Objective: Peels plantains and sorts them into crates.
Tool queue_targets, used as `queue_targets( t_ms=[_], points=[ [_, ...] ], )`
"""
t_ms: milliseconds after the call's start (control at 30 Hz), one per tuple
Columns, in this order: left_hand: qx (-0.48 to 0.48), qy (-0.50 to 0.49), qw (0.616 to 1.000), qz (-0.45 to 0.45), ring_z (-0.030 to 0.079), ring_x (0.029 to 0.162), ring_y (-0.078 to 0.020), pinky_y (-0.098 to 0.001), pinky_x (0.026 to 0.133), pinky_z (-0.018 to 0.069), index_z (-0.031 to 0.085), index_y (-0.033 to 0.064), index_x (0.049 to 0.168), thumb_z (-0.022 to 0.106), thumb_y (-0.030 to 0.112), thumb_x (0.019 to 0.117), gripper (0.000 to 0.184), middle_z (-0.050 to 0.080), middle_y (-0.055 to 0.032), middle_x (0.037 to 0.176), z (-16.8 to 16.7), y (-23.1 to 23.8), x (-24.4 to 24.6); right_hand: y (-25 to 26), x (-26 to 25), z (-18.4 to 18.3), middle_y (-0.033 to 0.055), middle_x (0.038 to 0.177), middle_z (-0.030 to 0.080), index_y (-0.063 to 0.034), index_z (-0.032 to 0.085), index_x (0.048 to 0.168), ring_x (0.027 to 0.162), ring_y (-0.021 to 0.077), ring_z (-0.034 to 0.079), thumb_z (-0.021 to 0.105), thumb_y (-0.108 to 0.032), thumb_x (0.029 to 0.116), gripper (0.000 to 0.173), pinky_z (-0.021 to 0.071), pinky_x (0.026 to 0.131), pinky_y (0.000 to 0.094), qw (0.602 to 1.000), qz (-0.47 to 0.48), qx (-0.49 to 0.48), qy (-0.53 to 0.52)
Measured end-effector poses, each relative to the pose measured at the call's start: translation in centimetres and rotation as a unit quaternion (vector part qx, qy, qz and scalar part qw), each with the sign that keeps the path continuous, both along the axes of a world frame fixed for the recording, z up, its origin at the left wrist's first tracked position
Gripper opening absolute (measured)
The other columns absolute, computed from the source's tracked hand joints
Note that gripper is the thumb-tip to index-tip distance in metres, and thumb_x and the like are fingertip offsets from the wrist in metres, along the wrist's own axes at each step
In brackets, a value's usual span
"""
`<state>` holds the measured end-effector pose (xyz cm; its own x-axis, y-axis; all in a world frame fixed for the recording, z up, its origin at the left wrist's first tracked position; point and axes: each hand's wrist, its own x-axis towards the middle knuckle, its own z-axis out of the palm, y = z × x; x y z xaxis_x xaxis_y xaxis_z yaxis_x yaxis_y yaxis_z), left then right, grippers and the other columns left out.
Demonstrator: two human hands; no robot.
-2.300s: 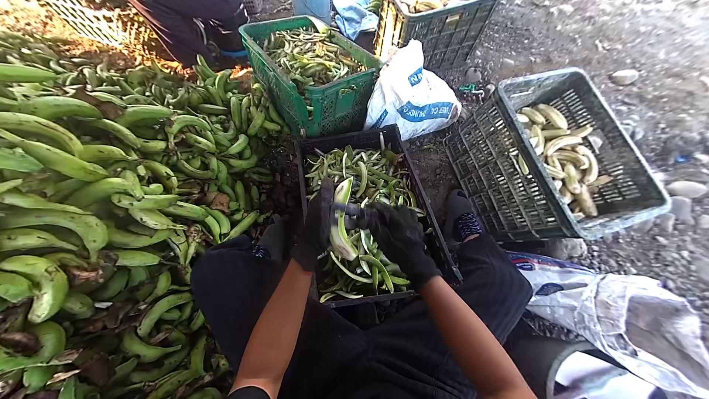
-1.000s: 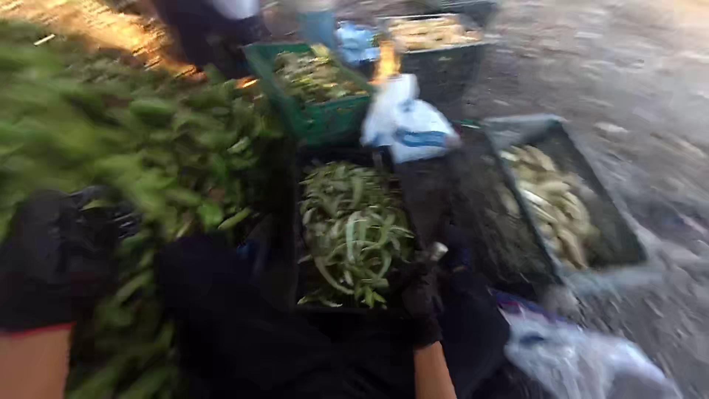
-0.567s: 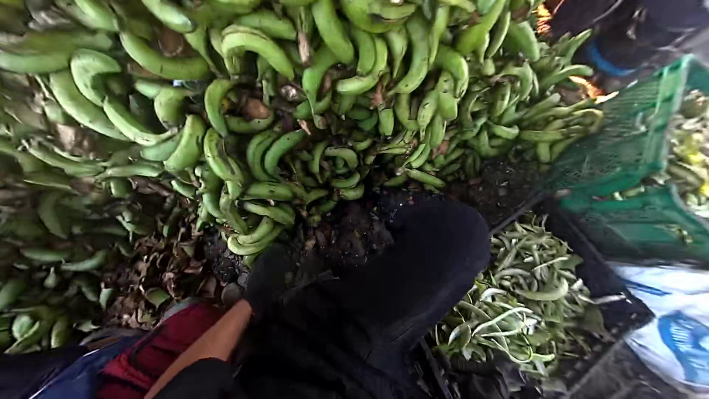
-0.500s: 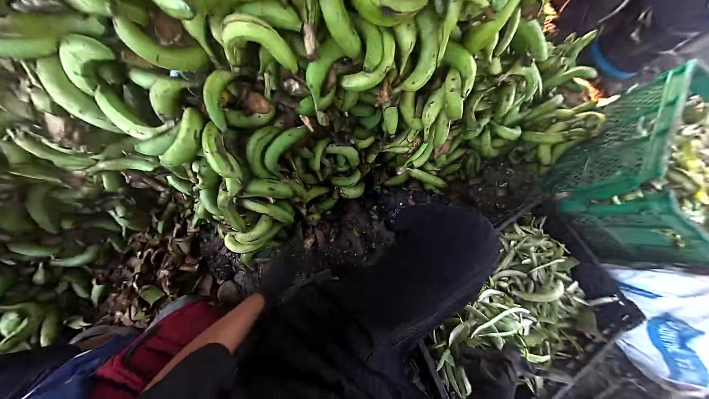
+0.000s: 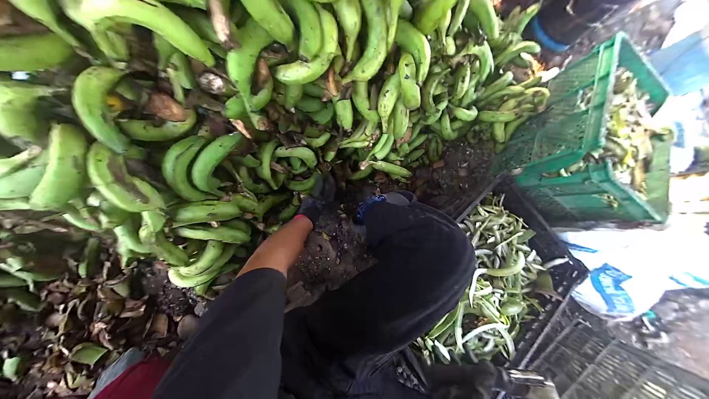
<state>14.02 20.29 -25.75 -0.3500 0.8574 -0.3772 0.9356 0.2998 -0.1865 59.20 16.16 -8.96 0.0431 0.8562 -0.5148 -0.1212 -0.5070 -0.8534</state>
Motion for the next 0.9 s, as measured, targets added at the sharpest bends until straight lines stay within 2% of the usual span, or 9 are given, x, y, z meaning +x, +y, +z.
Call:
queue_targets(
  t_ms=[67,167,333,400,500,633,700,833,900],
  points=[
    [0.038,-0.103,0.988,0.110,0.016,0.153,-0.0467,-0.0553,0.120,0.0292,0.028,0.0021,0.159,0.042,-0.006,0.1023,0.059,0.015,-0.0257,0.167,-1.5,1.2,-1.6,-2.7,-0.7,0.8,0.0076,0.139,0.056,-0.0142,0.029,0.149,0.121,0.0248,0.064,0.043,-0.058,0.1033,0.065,0.0580,0.092,0.0487,0.999,-0.019,-0.029,0.003],
    [0.074,-0.162,0.965,0.190,0.023,0.149,-0.0509,-0.0639,0.109,0.0401,0.022,0.0071,0.162,0.044,0.005,0.1062,0.060,0.010,-0.0267,0.167,-2.6,1.8,-1.8,-4.4,-1.8,2.4,0.0134,0.144,0.053,-0.0086,0.023,0.152,0.121,0.0262,0.064,0.036,-0.060,0.1038,0.072,0.0586,0.092,0.0458,0.997,-0.059,-0.048,-0.030],
    [0.000,-0.185,0.971,0.149,0.030,0.144,-0.0547,-0.0709,0.100,0.0435,0.037,0.0113,0.156,0.053,0.015,0.1042,0.054,0.031,-0.0296,0.159,-0.6,0.8,-0.2,-4.1,-2.0,1.6,0.0122,0.139,0.058,-0.0185,0.025,0.153,0.113,0.0310,0.069,0.035,-0.060,0.1050,0.065,0.0617,0.082,0.0519,0.986,-0.130,-0.089,0.051],
    [-0.011,-0.206,0.973,0.105,0.031,0.145,-0.0528,-0.0710,0.106,0.0381,0.041,0.0085,0.154,0.059,0.025,0.1005,0.058,0.036,-0.0299,0.155,0.1,-0.3,1.0,-3.4,-2.0,1.0,0.0124,0.141,0.057,-0.0193,0.029,0.153,0.115,0.0331,0.067,0.033,-0.061,0.1056,0.063,0.0606,0.081,0.0560,0.985,-0.122,-0.098,0.071],
    [0.013,-0.201,0.978,0.051,0.044,0.136,-0.0466,-0.0662,0.110,0.0334,0.049,0.0137,0.150,0.059,0.036,0.1004,0.055,0.053,-0.0236,0.143,4.1,-0.8,2.1,-3.1,-2.5,0.9,0.0097,0.146,0.053,-0.0232,0.025,0.157,0.123,0.0324,0.063,0.031,-0.067,0.1023,0.071,0.0573,0.088,0.0585,0.989,-0.084,-0.102,0.072],
    [0.141,-0.239,0.940,0.197,0.053,0.126,-0.0508,-0.0701,0.099,0.0444,0.035,0.0151,0.158,0.063,0.046,0.0983,0.073,0.050,-0.0279,0.145,10.0,0.4,1.1,-3.8,-2.2,0.7,0.0095,0.152,0.049,-0.0263,0.022,0.158,0.129,0.0353,0.058,0.032,-0.070,0.1009,0.073,0.0549,0.092,0.0613,0.988,-0.067,-0.090,0.110],
    [0.271,-0.318,0.882,0.217,0.056,0.123,-0.0478,-0.0684,0.098,0.0462,0.037,0.0144,0.156,0.065,0.042,0.0988,0.070,0.052,-0.0269,0.142,14.2,1.1,-0.2,-4.4,-1.6,0.4,0.0084,0.145,0.055,-0.0255,0.029,0.155,0.124,0.0339,0.062,0.034,-0.069,0.1010,0.070,0.0567,0.089,0.0597,0.986,-0.072,-0.079,0.125],
    [0.482,-0.604,0.597,0.216,0.068,0.103,-0.0148,-0.0354,0.088,0.0594,0.042,0.0088,0.146,0.063,0.030,0.1005,0.054,0.067,-0.0072,0.120,23.7,4.6,0.1,-5.4,-1.0,0.8,0.0064,0.132,0.065,-0.0198,0.031,0.152,0.112,0.0287,0.069,0.040,-0.067,0.1008,0.070,0.0596,0.083,0.0548,0.986,-0.075,-0.027,0.148],
    [0.485,-0.675,0.528,0.172,0.067,0.102,-0.0130,-0.0335,0.086,0.0589,0.039,0.0116,0.145,0.055,0.030,0.1035,0.048,0.066,-0.0042,0.119,28.8,6.2,2.1,-5.9,-0.6,0.2,0.0055,0.116,0.072,-0.0123,0.037,0.146,0.099,0.0249,0.073,0.037,-0.063,0.1032,0.067,0.0623,0.078,0.0497,0.989,-0.055,0.028,0.134]
  ],
)
